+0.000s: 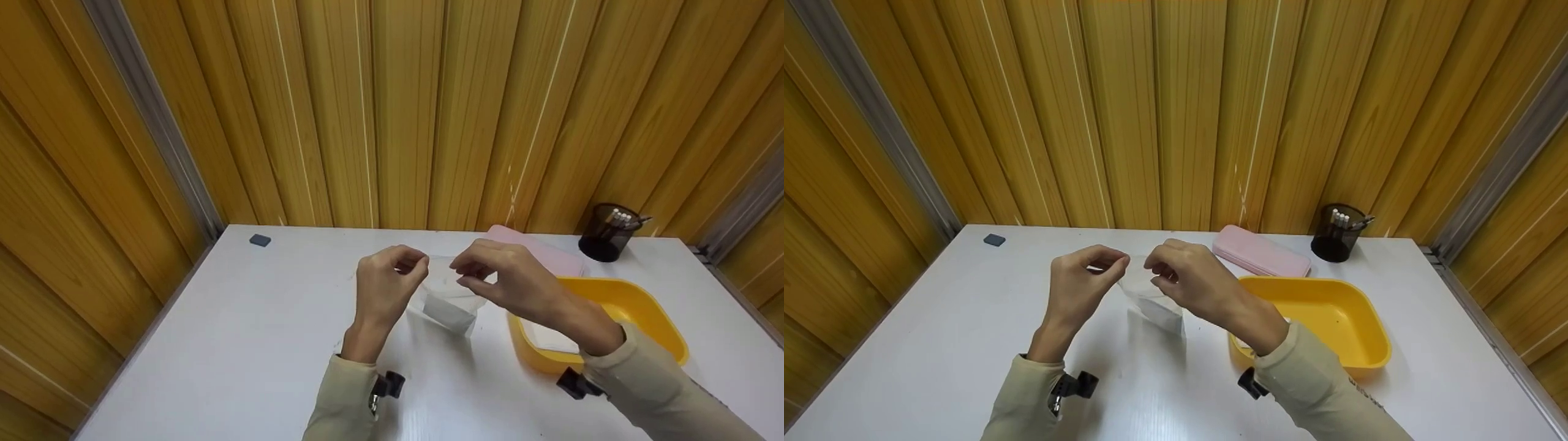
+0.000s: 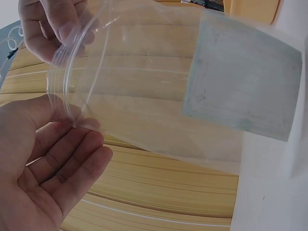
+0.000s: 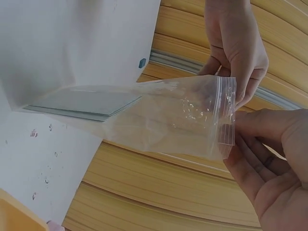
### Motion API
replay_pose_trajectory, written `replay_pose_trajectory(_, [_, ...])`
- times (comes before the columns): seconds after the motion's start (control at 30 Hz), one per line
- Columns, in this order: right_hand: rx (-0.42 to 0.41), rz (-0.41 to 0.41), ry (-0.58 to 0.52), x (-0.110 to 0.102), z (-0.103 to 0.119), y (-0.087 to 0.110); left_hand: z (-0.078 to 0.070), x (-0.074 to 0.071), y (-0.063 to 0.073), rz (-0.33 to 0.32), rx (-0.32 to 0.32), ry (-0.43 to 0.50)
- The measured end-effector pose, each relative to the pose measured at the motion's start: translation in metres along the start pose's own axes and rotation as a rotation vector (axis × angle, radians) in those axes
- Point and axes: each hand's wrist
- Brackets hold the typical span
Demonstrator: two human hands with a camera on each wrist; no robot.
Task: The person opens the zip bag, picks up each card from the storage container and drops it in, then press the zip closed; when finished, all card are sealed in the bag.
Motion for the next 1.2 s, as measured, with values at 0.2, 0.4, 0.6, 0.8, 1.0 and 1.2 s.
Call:
replay_pose_trajectory(0.2, [0.048, -0.058, -0.008, -0.016, -0.001, 0.009, 0.001, 0.001, 0.0, 0.0, 0.005, -0.003])
replay_pose_trajectory(0.4, [0.127, -0.096, -0.012, -0.03, -0.009, 0.023, 0.0, 0.002, 0.0, -0.004, 0.017, -0.007])
replay_pose_trajectory(0.6, [0.24, -0.121, 0.024, -0.037, -0.028, 0.045, 0.0, 0.002, 0.001, -0.007, 0.015, -0.009])
replay_pose_trajectory(0.8, [0.4, -0.088, 0.058, -0.039, -0.058, 0.07, -0.001, 0.0, 0.001, -0.003, -0.003, -0.008])
replay_pose_trajectory(1.0, [0.602, -0.02, 0.062, -0.04, -0.087, 0.094, -0.001, -0.003, 0.002, -0.006, -0.009, -0.011])
replay_pose_trajectory(1.2, [0.75, 0.051, 0.077, -0.042, -0.114, 0.109, 0.0, -0.002, 0.001, -0.013, 0.001, -0.004])
Point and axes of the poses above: each hand's wrist, its own y-axis away from the middle knuckle, its own x-axis out of the palm, z = x × y, and after that the axes turned 14 degrees about x, right-handed
